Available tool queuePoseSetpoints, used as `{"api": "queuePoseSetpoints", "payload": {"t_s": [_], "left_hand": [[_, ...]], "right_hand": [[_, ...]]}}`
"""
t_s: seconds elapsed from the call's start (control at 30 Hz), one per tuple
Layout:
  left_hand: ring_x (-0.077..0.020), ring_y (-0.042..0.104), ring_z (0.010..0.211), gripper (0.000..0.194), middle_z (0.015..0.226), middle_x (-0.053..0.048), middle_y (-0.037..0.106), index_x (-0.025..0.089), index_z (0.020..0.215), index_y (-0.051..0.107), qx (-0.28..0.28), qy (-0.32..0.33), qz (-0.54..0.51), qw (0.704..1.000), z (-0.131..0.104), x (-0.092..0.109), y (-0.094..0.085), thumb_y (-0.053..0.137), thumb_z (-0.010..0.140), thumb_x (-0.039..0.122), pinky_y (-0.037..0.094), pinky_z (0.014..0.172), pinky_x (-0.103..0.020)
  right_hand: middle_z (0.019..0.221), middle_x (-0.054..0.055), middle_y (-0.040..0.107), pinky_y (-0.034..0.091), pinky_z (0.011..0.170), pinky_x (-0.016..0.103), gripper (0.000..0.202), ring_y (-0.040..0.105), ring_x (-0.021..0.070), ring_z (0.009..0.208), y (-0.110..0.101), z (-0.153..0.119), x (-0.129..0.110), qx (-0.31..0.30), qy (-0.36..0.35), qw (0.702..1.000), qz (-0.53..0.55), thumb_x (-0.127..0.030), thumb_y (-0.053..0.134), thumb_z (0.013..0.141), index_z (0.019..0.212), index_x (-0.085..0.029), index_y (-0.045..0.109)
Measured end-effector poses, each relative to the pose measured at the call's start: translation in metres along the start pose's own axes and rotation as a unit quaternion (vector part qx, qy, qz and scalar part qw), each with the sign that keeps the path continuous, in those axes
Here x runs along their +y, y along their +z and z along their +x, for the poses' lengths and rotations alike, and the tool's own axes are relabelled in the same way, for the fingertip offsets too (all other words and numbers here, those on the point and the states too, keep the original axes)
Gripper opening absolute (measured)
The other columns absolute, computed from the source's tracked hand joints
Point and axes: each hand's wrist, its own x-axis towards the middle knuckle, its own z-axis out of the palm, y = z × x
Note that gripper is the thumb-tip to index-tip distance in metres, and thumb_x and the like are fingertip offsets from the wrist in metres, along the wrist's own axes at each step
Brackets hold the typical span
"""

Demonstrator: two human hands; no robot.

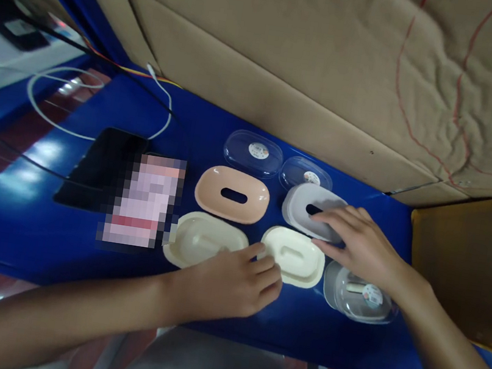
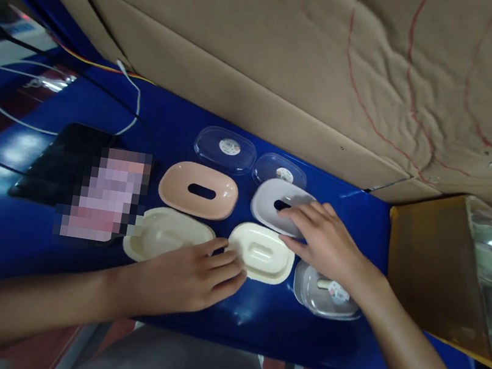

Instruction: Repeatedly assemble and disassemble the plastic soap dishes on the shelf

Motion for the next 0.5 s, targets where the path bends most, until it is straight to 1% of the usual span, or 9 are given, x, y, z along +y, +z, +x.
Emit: {"api": "queuePoseSetpoints", "payload": {"t_s": [0.07, 0.13, 0.23, 0.33, 0.4, 0.5], "left_hand": [[-0.0223, 0.068, 0.095, 0.014, 0.103, -0.006, 0.075, 0.018, 0.109, 0.073, 0.003, 0.016, -0.013, 1.0, 0.0, 0.005, 0.003, 0.061, 0.104, 0.015, 0.05, 0.097, -0.041], [-0.0214, 0.068, 0.089, 0.009, 0.095, -0.005, 0.073, 0.019, 0.104, 0.073, 0.018, 0.023, -0.028, 0.999, -0.001, 0.009, 0.004, 0.064, 0.103, 0.017, 0.049, 0.092, -0.04], [-0.0212, 0.067, 0.084, 0.004, 0.088, -0.004, 0.071, 0.018, 0.102, 0.072, 0.027, 0.026, -0.046, 0.998, -0.001, 0.014, 0.003, 0.069, 0.101, 0.019, 0.049, 0.087, -0.04], [-0.0225, 0.067, 0.085, 0.004, 0.087, -0.003, 0.069, 0.018, 0.103, 0.071, 0.028, 0.025, -0.061, 0.997, -0.002, 0.016, 0.001, 0.07, 0.1, 0.02, 0.05, 0.09, -0.042], [-0.0234, 0.067, 0.088, 0.005, 0.088, -0.003, 0.068, 0.019, 0.105, 0.07, 0.019, 0.023, -0.067, 0.997, -0.003, 0.015, 0.0, 0.07, 0.1, 0.02, 0.051, 0.093, -0.044], [-0.0238, 0.067, 0.09, 0.005, 0.089, -0.002, 0.067, 0.02, 0.104, 0.068, -0.004, 0.02, -0.072, 0.997, -0.005, 0.013, 0.0, 0.069, 0.1, 0.019, 0.051, 0.099, -0.045]], "right_hand": [[0.131, 0.011, 0.077, 0.052, 0.099, 0.047, 0.029, 0.071, 0.0312, 0.123, 0.004, 0.005, 0.0, -0.016, -0.004, 1.0, 0.012, -0.037, 0.067, 0.105, 0.131, -0.023, 0.068], [0.131, 0.01, 0.077, 0.051, 0.103, 0.049, 0.028, 0.07, 0.0299, 0.125, 0.007, 0.007, -0.003, -0.028, -0.008, 0.999, 0.025, -0.035, 0.067, 0.105, 0.131, -0.024, 0.068], [0.13, 0.009, 0.077, 0.052, 0.106, 0.05, 0.028, 0.071, 0.0281, 0.123, 0.012, 0.007, -0.011, -0.04, -0.02, 0.998, 0.035, -0.034, 0.066, 0.106, 0.132, -0.025, 0.068], [0.129, 0.009, 0.077, 0.054, 0.103, 0.049, 0.027, 0.072, 0.027, 0.119, 0.019, 0.008, -0.015, -0.054, -0.031, 0.997, 0.054, -0.033, 0.067, 0.105, 0.132, -0.026, 0.069], [0.132, 0.008, 0.076, 0.053, 0.105, 0.05, 0.029, 0.072, 0.0266, 0.122, 0.021, 0.011, -0.013, -0.062, -0.026, 0.995, 0.072, -0.034, 0.068, 0.105, 0.134, -0.027, 0.068], [0.135, 0.008, 0.076, 0.053, 0.107, 0.05, 0.033, 0.071, 0.0264, 0.126, 0.017, 0.014, -0.01, -0.066, -0.021, 0.992, 0.105, -0.04, 0.068, 0.106, 0.135, -0.027, 0.067]]}}
